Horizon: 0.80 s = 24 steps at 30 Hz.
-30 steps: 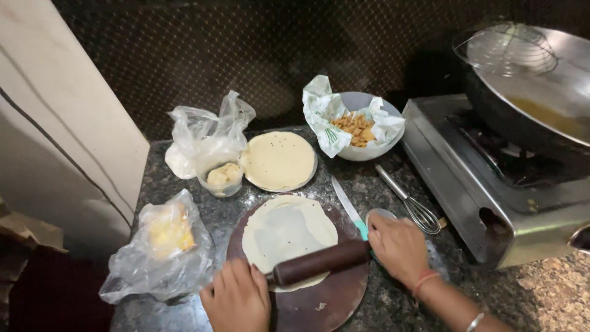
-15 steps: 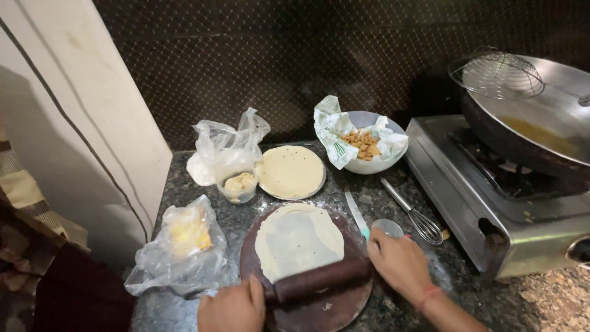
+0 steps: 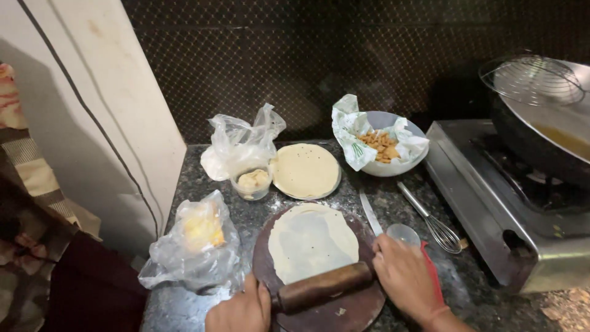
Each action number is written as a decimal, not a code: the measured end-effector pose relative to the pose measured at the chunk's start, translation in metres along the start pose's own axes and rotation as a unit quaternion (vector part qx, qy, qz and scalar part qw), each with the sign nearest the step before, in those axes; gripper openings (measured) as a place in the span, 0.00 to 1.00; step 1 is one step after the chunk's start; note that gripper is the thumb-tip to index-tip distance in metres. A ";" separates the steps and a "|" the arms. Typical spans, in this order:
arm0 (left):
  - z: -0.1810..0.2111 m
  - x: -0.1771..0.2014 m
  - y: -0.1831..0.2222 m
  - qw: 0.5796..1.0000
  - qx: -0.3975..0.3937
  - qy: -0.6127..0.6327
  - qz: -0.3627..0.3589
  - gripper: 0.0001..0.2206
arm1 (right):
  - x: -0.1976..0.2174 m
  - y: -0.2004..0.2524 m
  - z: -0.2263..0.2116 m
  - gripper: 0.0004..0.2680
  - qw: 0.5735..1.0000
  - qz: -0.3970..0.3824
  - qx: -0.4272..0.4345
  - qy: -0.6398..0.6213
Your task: Rolling out dough and shaping it into flatbread on a wooden board.
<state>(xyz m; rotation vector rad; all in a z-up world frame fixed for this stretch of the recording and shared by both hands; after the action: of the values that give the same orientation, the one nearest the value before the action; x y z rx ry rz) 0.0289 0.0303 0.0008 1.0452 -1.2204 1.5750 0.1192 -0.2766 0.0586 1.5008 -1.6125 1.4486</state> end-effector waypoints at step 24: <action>0.049 -0.016 -0.014 0.970 -0.173 0.147 -0.082 0.23 | -0.116 -0.110 0.014 0.15 0.941 -0.227 -0.210 -0.140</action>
<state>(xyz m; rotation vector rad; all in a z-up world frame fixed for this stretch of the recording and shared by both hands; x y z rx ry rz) 0.0516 -0.0179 -0.0031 0.6439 -1.1202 1.2772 0.2557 -0.2247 -0.0090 1.7161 -1.4707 0.6166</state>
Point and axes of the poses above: each hand's wrist, its own y-axis away from the middle knuckle, its own x-axis out of the back of the hand, z = x × y, the point moved 6 cm from there along -y, towards the middle knuckle, and after that the axes turned 9 degrees about -x, right-handed, at the moved point
